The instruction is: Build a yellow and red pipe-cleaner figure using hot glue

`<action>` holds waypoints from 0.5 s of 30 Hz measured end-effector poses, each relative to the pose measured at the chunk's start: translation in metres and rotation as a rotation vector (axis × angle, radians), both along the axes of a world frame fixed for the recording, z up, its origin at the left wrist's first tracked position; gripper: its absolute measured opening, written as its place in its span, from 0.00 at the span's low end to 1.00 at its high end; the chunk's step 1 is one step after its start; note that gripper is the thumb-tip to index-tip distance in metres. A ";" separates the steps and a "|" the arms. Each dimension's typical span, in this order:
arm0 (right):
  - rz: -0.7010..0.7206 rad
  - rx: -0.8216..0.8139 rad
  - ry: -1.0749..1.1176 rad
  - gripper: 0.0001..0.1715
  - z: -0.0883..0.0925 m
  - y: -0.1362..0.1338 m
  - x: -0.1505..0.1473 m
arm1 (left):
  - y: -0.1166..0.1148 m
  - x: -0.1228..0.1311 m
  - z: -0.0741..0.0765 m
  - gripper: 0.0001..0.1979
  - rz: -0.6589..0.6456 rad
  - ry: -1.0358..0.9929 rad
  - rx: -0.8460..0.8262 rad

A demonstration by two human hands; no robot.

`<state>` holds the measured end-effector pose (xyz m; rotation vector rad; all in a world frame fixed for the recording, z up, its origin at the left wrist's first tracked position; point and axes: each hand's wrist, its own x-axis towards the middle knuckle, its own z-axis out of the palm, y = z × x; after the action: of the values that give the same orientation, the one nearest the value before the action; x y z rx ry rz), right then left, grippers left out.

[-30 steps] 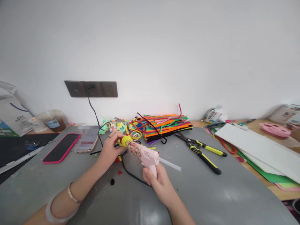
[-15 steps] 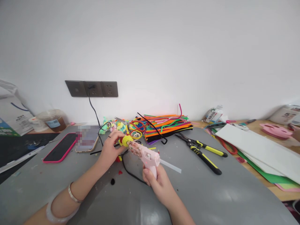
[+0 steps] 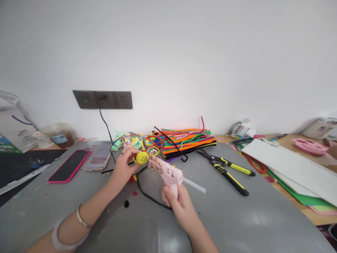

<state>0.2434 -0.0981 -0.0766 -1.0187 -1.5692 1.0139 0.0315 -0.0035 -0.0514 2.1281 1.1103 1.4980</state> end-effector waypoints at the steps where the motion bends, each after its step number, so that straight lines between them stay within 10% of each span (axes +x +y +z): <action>1: -0.004 0.007 0.007 0.32 -0.001 0.000 0.000 | 0.000 0.000 0.000 0.11 0.004 0.000 0.003; 15: 0.076 -0.004 0.010 0.30 0.000 -0.003 -0.001 | -0.001 0.000 0.002 0.08 0.004 -0.009 -0.016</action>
<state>0.2422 -0.1008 -0.0761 -0.9618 -1.6083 1.0731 0.0316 -0.0049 -0.0491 2.1075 1.1204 1.4941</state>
